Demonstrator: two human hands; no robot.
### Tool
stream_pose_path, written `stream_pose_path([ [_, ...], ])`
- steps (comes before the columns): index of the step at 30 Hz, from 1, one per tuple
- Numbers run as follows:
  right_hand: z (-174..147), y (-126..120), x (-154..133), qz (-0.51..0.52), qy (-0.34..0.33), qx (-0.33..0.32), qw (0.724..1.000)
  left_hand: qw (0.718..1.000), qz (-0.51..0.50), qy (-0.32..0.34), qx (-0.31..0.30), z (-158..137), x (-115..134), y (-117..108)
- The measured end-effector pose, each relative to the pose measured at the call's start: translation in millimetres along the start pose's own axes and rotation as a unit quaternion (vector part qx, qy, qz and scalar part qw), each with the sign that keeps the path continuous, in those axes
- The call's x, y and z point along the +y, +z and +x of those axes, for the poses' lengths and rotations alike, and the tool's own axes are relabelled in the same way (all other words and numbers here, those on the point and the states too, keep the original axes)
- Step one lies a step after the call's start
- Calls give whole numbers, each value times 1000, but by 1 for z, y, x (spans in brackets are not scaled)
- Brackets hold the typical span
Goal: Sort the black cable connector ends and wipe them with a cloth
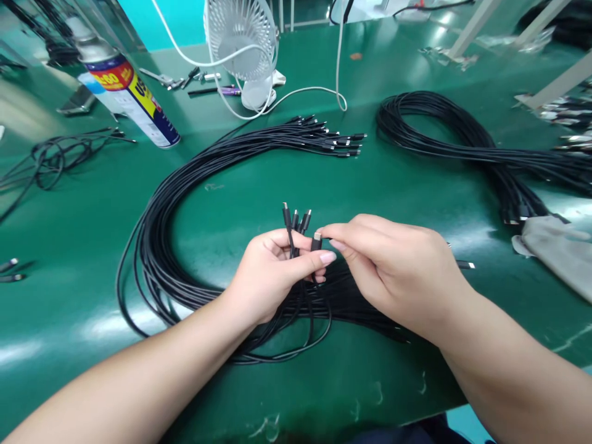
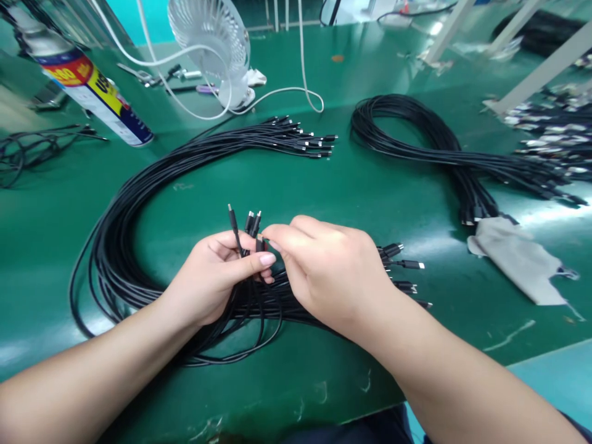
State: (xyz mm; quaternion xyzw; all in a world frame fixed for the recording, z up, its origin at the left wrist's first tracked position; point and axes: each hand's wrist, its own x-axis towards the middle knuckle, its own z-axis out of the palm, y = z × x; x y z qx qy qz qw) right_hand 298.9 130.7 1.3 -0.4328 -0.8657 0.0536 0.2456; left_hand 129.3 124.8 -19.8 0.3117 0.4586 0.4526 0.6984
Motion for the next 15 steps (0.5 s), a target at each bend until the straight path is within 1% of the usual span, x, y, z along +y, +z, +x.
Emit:
stream_pose_path([
  [4, -2, 2, -2, -86, -38, 24, 995, 1000, -6, 15, -1, 0, -2, 0],
  [7, -3, 2, -3, -131, -62, 46, 988, 1000, -9, 22, 1, 2, -4, -1],
  [11, -2, 3, -5, -164, -69, 53, 983, 1000, -11, 21, 6, 3, -5, 0],
  [15, -2, 3, -6, -176, -70, 54, 981, 1000, -7, 23, 10, 3, -5, 0],
])
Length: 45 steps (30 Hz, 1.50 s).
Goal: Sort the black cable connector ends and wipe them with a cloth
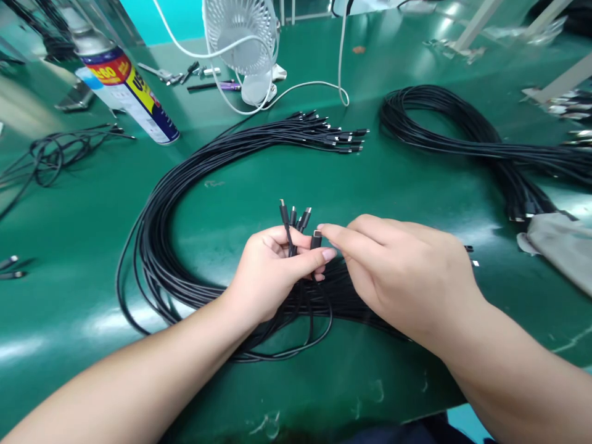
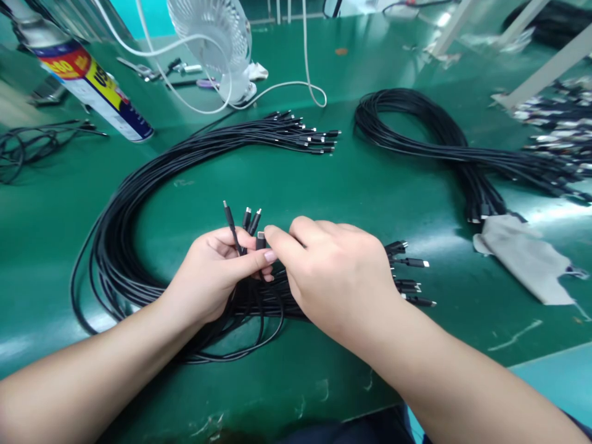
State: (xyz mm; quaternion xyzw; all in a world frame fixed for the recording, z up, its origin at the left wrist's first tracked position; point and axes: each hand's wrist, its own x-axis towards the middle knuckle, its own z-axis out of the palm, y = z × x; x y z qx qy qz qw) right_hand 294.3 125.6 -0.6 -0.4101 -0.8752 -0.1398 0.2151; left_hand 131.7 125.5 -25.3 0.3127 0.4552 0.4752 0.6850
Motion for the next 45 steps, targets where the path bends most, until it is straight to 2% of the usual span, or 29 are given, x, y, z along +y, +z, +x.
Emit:
stream_pose_path([
  [17, 1, -1, 1, -1, 13, 6, 1000, 1000, 15, 5, 10, -1, 0, -1],
  [21, 0, -1, 2, 73, 52, -12, 996, 1000, 21, 6, 4, 0, 0, -2],
  [23, 1, 0, 4, 161, 106, -42, 980, 1000, 21, 5, -1, 0, 0, -2],
  [26, 6, 4, 8, 316, 169, -88, 929, 999, 29, -3, -13, -1, 1, -1],
  [28, 10, 6, 10, 391, 171, -104, 898, 999, 46, -2, -23, -2, 2, -1],
  [30, 12, 7, 11, 421, 157, -116, 886, 997, 66, 1, -30, -3, 1, -1],
  [33, 13, 8, 14, 385, 131, -104, 908, 996, 83, -2, -39, -3, 0, -2],
  [35, 13, 8, 16, 322, 127, -61, 936, 995, 86, -3, -42, -3, -1, -3],
  [37, 12, 7, 18, 268, 139, -33, 953, 996, 85, -5, -40, -2, -1, -3],
  [39, 12, 4, 21, 262, 159, -50, 951, 996, 84, -9, -37, -2, -1, -4],
  [41, 13, 1, 22, 295, 172, -88, 936, 995, 88, -11, -40, -2, -1, -4],
  [45, 14, -3, 20, 353, 159, -111, 915, 994, 100, -13, -45, -2, 0, -3],
])
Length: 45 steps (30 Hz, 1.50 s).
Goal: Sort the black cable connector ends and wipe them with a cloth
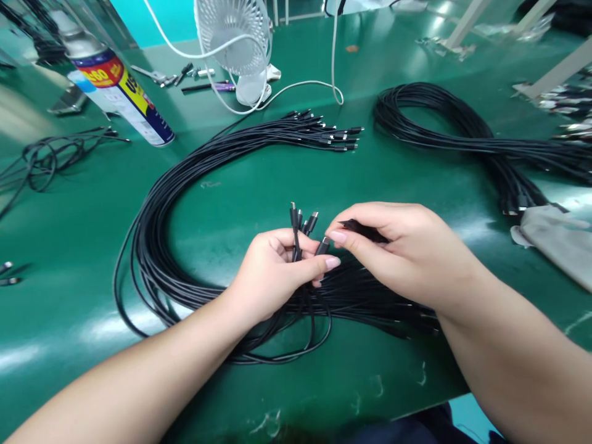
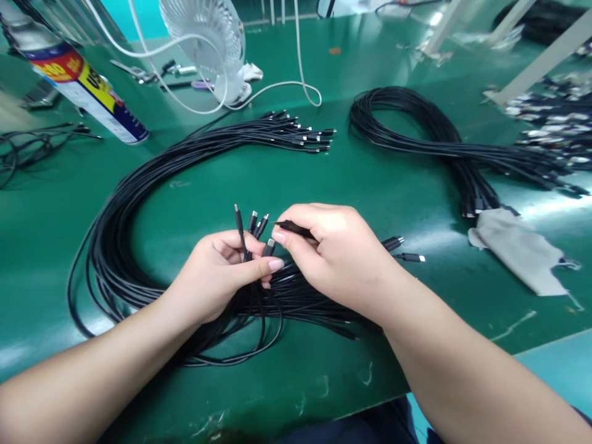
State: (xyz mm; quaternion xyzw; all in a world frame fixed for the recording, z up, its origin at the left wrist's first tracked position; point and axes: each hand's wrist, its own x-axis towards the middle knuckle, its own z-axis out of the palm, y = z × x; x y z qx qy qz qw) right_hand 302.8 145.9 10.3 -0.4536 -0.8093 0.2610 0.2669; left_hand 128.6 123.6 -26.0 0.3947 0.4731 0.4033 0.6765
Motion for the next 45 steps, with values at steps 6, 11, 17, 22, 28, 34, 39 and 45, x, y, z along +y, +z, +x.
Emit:
stream_pose_path([
  [6, 2, -1, -1, 13, 27, -27, 999, 1000, 9, 4, 0, 0, 0, 0],
  [11, 2, -1, -1, 16, 34, -25, 999, 1000, 15, 10, -6, 0, -1, -1],
  [17, 3, 0, 0, 4, 37, 33, 999, 1000, 24, 16, -7, 0, -3, -2],
  [22, 1, 5, 2, 40, 43, 1, 998, 1000, 25, 20, -2, 0, -3, -1],
  [28, 2, 8, 1, -12, -1, -1, 1000, 1000, -13, 15, -13, 0, 1, 1],
  [34, 4, -2, 3, -39, 39, 60, 997, 995, -91, -7, -33, -1, 2, 0],
  [39, 5, 3, 7, -23, 64, 82, 994, 989, -135, -29, -57, -3, 4, -2],
  [45, 5, 8, 8, -1, 71, 90, 993, 990, -120, -28, -73, -2, 4, -3],
])
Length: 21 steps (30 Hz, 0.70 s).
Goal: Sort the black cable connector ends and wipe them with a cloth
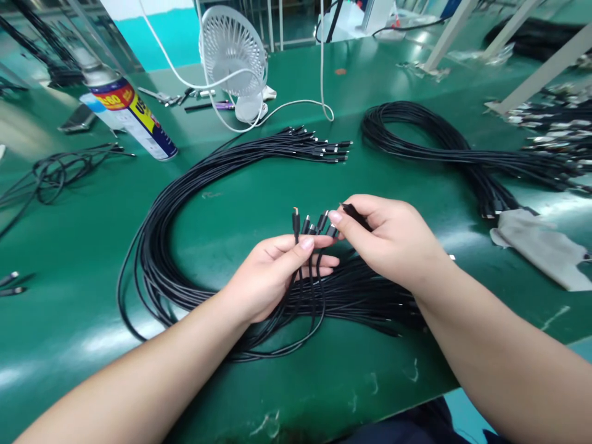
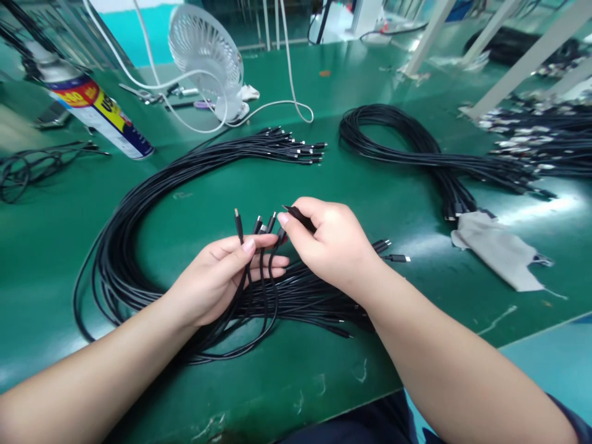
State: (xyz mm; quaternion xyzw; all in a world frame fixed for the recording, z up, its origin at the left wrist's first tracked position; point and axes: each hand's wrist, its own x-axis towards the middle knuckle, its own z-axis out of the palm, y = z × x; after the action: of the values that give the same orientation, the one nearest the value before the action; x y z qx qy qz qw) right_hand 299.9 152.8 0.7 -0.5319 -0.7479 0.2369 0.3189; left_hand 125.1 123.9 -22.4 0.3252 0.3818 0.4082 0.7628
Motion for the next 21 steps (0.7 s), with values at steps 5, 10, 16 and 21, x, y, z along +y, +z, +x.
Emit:
stream_pose_path([
  [5, -3, 3, 0, 24, -22, 42, 999, 993, 115, -1, -3, 1, -2, -3],
  [10, -8, 4, -8, 142, -22, -7, 990, 975, 209, 71, -23, 1, -3, -3],
  [16, -7, -3, -12, 229, 10, -90, 969, 980, 180, 68, -49, -1, -1, -2],
  [21, -6, 0, -6, 290, 59, -152, 943, 997, 68, 33, -35, 0, -4, -4],
])
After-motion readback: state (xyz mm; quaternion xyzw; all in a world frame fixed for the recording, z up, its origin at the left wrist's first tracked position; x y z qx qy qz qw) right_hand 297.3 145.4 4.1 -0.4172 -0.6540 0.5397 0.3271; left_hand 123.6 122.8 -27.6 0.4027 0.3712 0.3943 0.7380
